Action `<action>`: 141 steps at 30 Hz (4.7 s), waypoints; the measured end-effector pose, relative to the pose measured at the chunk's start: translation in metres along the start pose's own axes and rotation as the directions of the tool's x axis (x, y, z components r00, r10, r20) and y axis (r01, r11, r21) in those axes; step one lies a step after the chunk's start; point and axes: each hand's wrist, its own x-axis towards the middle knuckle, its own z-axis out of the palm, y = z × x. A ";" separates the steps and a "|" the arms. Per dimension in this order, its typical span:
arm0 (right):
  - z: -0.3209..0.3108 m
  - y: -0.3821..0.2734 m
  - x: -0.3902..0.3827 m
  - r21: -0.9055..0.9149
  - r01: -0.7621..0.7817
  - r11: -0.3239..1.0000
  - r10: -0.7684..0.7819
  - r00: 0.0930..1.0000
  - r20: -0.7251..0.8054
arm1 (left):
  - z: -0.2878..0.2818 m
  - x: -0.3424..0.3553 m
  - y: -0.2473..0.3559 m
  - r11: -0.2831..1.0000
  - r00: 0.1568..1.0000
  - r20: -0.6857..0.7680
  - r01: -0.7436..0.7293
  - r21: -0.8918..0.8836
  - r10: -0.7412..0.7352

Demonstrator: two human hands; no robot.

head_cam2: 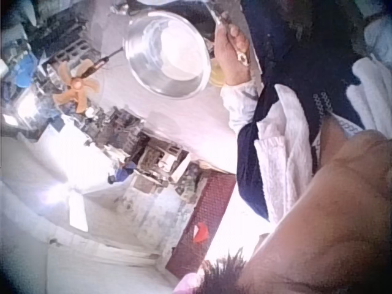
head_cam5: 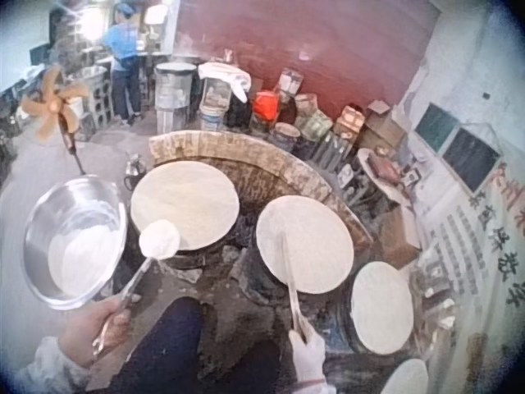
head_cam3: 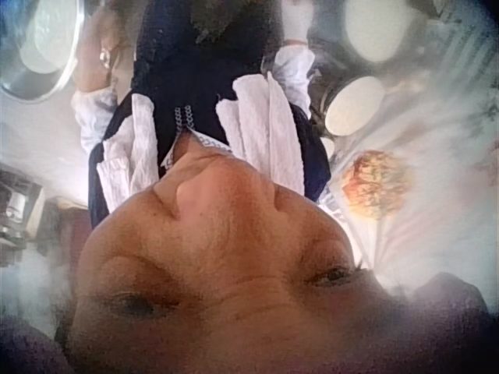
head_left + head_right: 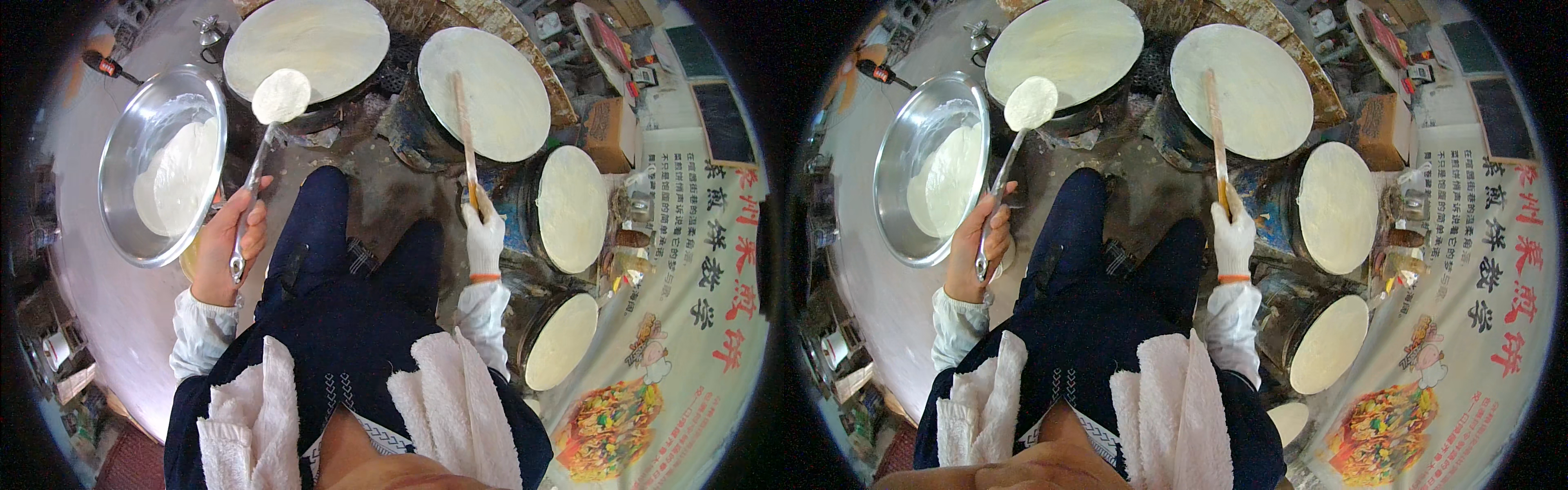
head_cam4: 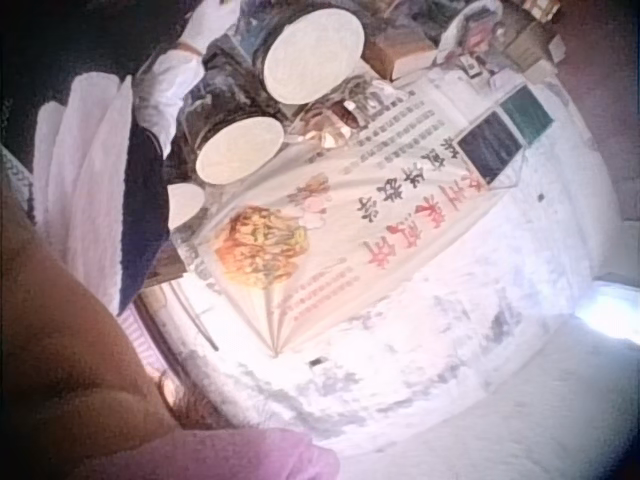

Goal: The person pours batter onto multiple hot griddles and spreads it into thin, round crepes using a wooden spreader. They continuously ladle batter from a large metal bowl and manage the cooking process across several griddles simultaneously.

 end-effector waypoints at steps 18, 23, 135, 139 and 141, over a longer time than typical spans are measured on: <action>-0.016 0.002 -0.052 -0.416 -0.066 0.907 -0.007 0.985 -0.170 | 0.151 0.208 -0.122 0.841 0.965 0.186 0.059 0.539 -0.187; -0.011 0.003 -0.061 -0.322 -0.121 0.939 0.099 0.992 -0.082 | 0.156 0.208 -0.120 0.860 0.979 0.139 0.061 0.507 -0.151; 0.273 -0.184 0.161 -0.346 0.302 0.888 -0.175 0.920 0.352 | -0.176 -0.021 0.076 0.857 0.941 -0.248 -0.317 -0.407 0.230; 0.277 -0.195 0.122 -0.130 0.428 0.894 -0.322 0.818 0.476 | -0.172 -0.023 0.076 0.856 0.941 -0.244 -0.319 -0.406 0.235; 0.268 -0.190 0.113 -0.088 0.472 0.877 -0.387 0.803 0.453 | -0.164 -0.025 0.076 0.870 0.942 -0.240 -0.313 -0.381 0.234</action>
